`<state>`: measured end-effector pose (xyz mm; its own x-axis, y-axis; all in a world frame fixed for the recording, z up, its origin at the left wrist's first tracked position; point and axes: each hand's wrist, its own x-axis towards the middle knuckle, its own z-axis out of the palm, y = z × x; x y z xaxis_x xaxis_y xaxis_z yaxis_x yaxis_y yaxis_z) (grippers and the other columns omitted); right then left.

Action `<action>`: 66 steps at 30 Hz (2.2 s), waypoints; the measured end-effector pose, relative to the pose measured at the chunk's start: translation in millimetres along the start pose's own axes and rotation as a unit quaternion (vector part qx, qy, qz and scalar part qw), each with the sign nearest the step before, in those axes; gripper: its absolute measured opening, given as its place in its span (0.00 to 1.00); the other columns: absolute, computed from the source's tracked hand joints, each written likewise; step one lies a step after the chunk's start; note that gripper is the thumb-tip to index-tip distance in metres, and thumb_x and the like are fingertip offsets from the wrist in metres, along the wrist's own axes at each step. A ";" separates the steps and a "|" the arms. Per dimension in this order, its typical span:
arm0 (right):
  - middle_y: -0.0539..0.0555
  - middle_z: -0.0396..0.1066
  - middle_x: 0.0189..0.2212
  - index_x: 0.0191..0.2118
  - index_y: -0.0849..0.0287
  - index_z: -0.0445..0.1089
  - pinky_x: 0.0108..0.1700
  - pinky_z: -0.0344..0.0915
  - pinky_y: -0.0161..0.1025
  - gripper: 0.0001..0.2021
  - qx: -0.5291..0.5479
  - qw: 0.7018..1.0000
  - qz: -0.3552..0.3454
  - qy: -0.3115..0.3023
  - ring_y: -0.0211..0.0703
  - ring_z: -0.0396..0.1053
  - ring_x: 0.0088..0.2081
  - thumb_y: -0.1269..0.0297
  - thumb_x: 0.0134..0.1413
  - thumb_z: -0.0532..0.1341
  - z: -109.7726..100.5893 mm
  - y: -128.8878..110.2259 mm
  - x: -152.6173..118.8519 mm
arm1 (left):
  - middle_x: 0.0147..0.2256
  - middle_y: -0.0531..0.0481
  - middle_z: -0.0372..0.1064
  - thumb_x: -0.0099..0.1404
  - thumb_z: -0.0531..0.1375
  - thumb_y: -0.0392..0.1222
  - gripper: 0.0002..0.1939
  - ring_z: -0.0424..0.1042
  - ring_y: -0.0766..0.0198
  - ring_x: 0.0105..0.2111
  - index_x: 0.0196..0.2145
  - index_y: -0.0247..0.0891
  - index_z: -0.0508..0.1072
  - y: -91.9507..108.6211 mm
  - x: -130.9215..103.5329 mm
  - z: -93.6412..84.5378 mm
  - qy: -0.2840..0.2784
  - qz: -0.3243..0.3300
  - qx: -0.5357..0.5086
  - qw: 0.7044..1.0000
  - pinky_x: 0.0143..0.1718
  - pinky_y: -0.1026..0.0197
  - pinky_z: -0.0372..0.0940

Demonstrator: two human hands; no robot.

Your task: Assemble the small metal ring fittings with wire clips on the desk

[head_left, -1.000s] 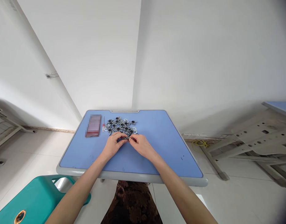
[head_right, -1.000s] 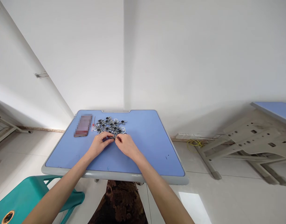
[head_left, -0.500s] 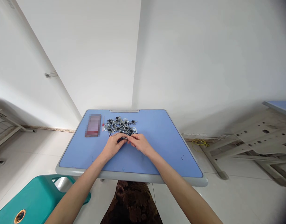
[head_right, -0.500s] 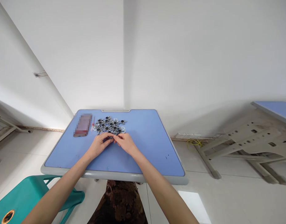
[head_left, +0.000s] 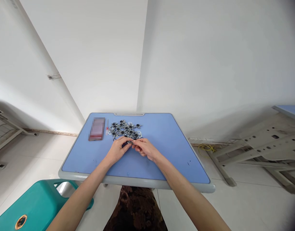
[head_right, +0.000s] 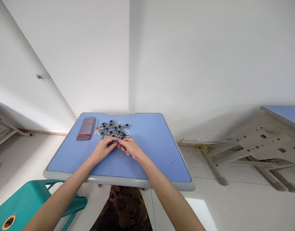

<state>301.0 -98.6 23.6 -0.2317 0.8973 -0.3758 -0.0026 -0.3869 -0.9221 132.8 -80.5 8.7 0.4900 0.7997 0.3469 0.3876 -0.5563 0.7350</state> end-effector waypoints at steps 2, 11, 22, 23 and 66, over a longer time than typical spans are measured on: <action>0.42 0.52 0.11 0.20 0.61 0.62 0.13 0.33 0.28 0.11 -0.001 1.000 0.004 0.002 0.24 0.38 0.11 0.61 0.46 0.58 0.1 -1.0 -0.2 | 0.38 0.49 0.70 0.64 0.55 0.36 0.11 0.68 0.62 0.38 0.43 0.42 0.72 0.8 -0.4 0.7 -0.002 0.003 0.003 1.000 0.40 0.60 0.64; 0.42 0.52 0.10 0.19 0.61 0.61 0.12 0.34 0.27 0.10 0.013 1.000 0.012 0.005 0.24 0.38 0.11 0.64 0.45 0.56 -0.2 -2.8 0.2 | 0.38 0.48 0.69 0.65 0.54 0.36 0.12 0.68 0.62 0.38 0.45 0.41 0.72 0.9 -1.2 3.5 0.001 0.024 0.026 0.999 0.41 0.60 0.65; 0.42 0.52 0.10 0.19 0.62 0.62 0.13 0.34 0.27 0.10 0.026 0.999 0.021 -0.009 0.24 0.38 0.11 0.64 0.45 0.56 -3.1 -4.1 1.0 | 0.38 0.47 0.70 0.65 0.55 0.38 0.12 0.68 0.62 0.37 0.45 0.40 0.72 -2.0 0.4 3.4 -0.001 0.011 0.009 1.000 0.38 0.61 0.65; 0.42 0.52 0.10 0.19 0.62 0.62 0.13 0.34 0.27 0.10 0.026 0.999 0.021 -0.011 0.24 0.38 0.11 0.64 0.45 0.56 -2.7 -4.2 1.0 | 0.39 0.47 0.70 0.65 0.55 0.39 0.12 0.68 0.62 0.37 0.46 0.40 0.71 -2.0 0.5 3.5 0.000 0.002 0.002 1.000 0.38 0.61 0.65; 0.44 0.59 0.16 0.27 0.62 0.66 0.15 0.40 0.26 0.04 0.121 0.992 -0.025 -0.020 0.24 0.43 0.13 0.67 0.42 0.58 -13.4 -9.5 -5.1 | 0.27 0.52 0.67 0.58 0.62 0.46 0.12 0.70 0.65 0.27 0.37 0.36 0.72 -4.0 0.7 -0.5 0.015 -0.093 -0.220 0.971 0.33 0.61 0.67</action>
<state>315.2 -96.6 33.1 -0.2636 0.9092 -0.3224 -0.2472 -0.3867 -0.8885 131.2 -77.6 6.3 0.4185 0.8868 0.1962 0.0932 -0.2569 0.9619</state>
